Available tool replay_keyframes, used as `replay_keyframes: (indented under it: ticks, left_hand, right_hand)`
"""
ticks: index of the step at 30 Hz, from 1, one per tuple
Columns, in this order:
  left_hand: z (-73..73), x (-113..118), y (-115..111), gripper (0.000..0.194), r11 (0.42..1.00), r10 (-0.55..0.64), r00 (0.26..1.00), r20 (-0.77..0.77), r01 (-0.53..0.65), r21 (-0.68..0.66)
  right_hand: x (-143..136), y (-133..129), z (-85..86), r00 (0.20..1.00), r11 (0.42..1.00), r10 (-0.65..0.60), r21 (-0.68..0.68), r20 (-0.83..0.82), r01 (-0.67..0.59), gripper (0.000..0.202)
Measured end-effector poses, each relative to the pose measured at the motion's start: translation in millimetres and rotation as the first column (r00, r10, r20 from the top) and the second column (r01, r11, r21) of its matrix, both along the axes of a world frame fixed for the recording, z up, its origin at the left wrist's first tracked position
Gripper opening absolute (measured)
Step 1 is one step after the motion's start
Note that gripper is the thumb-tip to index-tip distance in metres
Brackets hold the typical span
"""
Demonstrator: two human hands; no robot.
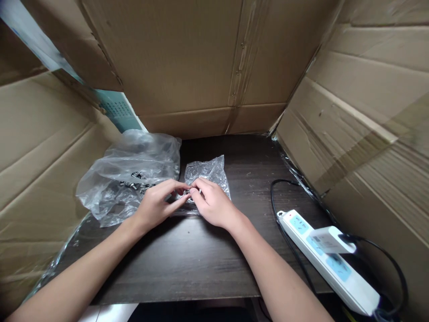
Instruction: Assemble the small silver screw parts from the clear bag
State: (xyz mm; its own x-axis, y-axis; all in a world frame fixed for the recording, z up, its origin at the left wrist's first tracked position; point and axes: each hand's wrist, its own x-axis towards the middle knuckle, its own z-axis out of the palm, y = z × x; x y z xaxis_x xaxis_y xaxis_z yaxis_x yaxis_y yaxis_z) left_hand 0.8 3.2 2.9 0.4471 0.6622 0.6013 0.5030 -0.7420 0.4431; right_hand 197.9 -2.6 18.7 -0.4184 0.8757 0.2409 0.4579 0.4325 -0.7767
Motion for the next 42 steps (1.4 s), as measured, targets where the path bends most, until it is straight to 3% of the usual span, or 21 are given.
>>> replay_keyframes:
  ticks: [4, 10, 17, 23, 29, 36, 42]
  left_hand:
    - [-0.3, -0.2, 0.2, 0.012, 1.000, -0.001, 1.000, 0.002, 0.001, 0.000]
    - [0.2, -0.2, 0.3, 0.012, 1.000, 0.020, 1.000, -0.003, -0.020, 0.013]
    - [1.2, -0.8, -0.2, 0.012, 1.000, 0.009, 1.000, -0.005, -0.009, 0.001]
    - [1.1, -0.7, 0.0, 0.013, 1.000, 0.013, 1.000, 0.000, -0.013, 0.007]
    - [1.5, -0.1, -0.1, 0.012, 1.000, 0.011, 1.000, -0.006, -0.011, 0.008]
    - [1.3, -0.4, -0.4, 0.013, 1.000, 0.022, 1.000, -0.021, -0.022, 0.021]
    - [2.5, 1.1, -0.8, 0.010, 1.000, -0.003, 1.000, -0.005, 0.003, -0.006]
  right_hand:
    - [-0.4, 1.0, -1.9, 1.000, 1.000, 0.010, -0.008, -0.005, -0.010, 0.026]
    - [-0.2, 0.0, 2.4, 1.000, 1.000, -0.016, -0.009, -0.009, 0.016, 0.014]
    - [-0.7, 0.2, -0.1, 1.000, 1.000, 0.006, -0.004, -0.001, -0.006, 0.025]
    - [-1.4, -0.6, 1.8, 1.000, 1.000, -0.014, -0.001, 0.002, 0.014, 0.012]
    - [-1.4, -0.5, -0.1, 1.000, 1.000, 0.001, -0.011, 0.006, -0.001, 0.025]
    - [-1.1, -0.4, 0.8, 1.000, 1.000, -0.001, 0.003, -0.010, 0.001, 0.015]
    - [-1.5, 1.5, -0.7, 1.000, 1.000, 0.004, 0.021, -0.003, -0.004, 0.028]
